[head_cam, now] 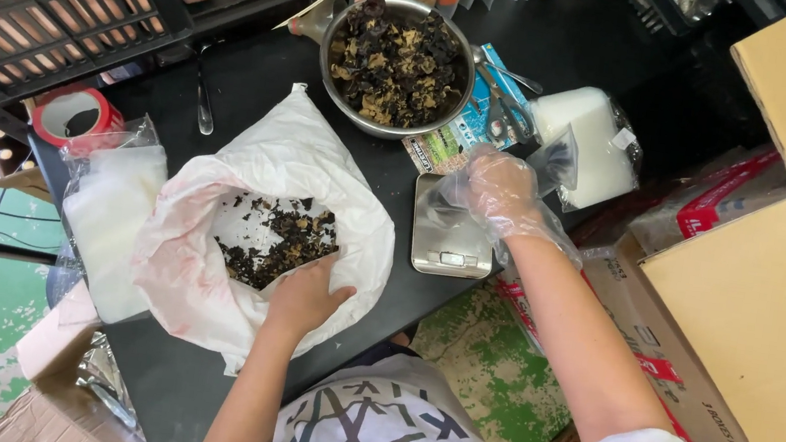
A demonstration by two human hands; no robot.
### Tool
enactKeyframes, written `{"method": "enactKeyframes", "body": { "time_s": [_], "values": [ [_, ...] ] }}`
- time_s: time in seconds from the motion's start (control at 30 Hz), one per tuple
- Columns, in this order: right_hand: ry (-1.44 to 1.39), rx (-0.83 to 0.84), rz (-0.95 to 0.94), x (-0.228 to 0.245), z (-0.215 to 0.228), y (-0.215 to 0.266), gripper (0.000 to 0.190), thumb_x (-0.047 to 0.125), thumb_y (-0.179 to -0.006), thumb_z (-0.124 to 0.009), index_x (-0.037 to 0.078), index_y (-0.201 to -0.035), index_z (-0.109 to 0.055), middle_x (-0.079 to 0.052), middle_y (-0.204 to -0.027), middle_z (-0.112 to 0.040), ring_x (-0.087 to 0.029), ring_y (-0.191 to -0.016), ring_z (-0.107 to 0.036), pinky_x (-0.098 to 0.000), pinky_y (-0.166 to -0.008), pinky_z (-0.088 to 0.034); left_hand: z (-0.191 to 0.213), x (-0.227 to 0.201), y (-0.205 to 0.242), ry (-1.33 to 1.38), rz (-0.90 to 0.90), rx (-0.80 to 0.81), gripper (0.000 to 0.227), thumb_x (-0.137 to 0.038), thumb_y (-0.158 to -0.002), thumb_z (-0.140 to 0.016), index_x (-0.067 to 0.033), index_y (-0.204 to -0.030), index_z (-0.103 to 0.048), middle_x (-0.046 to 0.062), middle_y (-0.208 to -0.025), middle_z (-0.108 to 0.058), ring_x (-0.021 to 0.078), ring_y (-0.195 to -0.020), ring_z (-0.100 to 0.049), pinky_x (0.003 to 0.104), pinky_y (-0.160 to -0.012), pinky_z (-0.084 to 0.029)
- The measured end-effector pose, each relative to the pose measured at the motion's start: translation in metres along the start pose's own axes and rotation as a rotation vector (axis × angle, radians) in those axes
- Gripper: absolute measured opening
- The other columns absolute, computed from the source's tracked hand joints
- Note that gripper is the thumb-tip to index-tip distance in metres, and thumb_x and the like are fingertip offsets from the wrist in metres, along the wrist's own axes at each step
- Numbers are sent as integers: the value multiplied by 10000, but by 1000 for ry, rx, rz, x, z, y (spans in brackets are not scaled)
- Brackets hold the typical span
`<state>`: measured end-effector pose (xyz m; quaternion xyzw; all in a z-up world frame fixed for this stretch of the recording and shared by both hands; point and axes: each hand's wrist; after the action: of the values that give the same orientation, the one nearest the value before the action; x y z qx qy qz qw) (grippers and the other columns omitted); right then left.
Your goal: The person scoops a dark, crumbly food substance from a large white bag into small clear plastic bags. They place each filled bag onto a digital scale to measure the weight, then set the weighed bags aside on the table.
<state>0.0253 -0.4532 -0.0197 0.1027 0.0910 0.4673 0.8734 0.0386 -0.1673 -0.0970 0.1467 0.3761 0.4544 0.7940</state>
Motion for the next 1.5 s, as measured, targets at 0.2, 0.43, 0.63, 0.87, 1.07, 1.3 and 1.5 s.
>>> {"method": "enactKeyframes", "body": {
  "time_s": [0.2, 0.43, 0.63, 0.87, 1.07, 1.3, 1.5],
  "values": [
    [-153, -42, 102, -21, -15, -27, 428, 427, -785, -796, 189, -1130, -706, -50, -1108, -754, -315, -1166, -681, -527, -984, -539, -12, 9, -11, 51, -46, -79, 633, -333, -965, -640, -60, -1508, -462, 223, -1418, -581, 382, -1172, -666, 557, -1004, -524],
    [-227, -89, 174, -42, -14, -25, 257, 462, -807, -753, 277, -976, -807, 4, -1090, -768, -292, -1135, -686, -442, -1017, -547, -18, 14, -13, 46, -72, -153, 563, -270, -962, -659, -64, -1466, -514, 215, -1368, -623, 372, -1052, -717, 469, -786, -638],
    [-212, -135, 198, -41, 26, 7, 321, 442, -832, -762, 209, -1048, -811, -23, -1199, -750, -302, -1180, -672, -434, -1012, -548, -16, 11, -9, 52, -85, -159, 579, -291, -964, -648, -55, -1472, -503, 220, -1364, -619, 383, -1089, -699, 485, -847, -629],
    [-204, -207, 497, 1, 62, 58, 329, 519, -848, -701, 323, -1101, -777, 84, -1280, -708, -198, -1204, -658, -359, -969, -555, -37, 9, -22, 39, -98, -191, 536, -229, -968, -639, -20, -1448, -524, 230, -1349, -619, 402, -1165, -660, 501, -932, -584],
    [-606, 80, 778, 88, 28, 70, 523, 520, -810, -794, 191, -1213, -733, -61, -1220, -736, -264, -1025, -736, -379, -887, -610, -29, -8, 4, 34, -151, -249, 559, -183, -970, -616, 40, -1461, -471, 268, -1396, -558, 409, -1244, -603, 472, -958, -585],
    [-458, 475, 471, 179, -109, -4, 346, 345, -873, -690, 241, -1196, -752, -73, -1141, -744, -232, -1030, -720, -356, -872, -593, -59, 2, -2, 8, -161, -200, 652, -259, -961, -621, 76, -1481, -415, 293, -1469, -460, 439, -1360, -487, 498, -1044, -522],
    [-275, 397, 557, 183, -60, 86, 613, 54, -907, -608, 169, -1508, -566, -167, -1353, -614, -243, -1249, -610, -222, -1048, -475, -58, 14, 7, -104, -159, 35, 658, -391, -956, -586, 86, -1403, -509, 280, -1463, -488, 413, -1431, -411, 491, -1156, -397]
  ]
}}
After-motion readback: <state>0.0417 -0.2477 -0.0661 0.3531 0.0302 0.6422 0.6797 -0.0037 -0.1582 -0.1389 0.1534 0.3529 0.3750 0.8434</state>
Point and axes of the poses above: each hand's wrist, its own y-axis away from the middle knuckle, its own z-axis out of the back of the hand, x = y × z
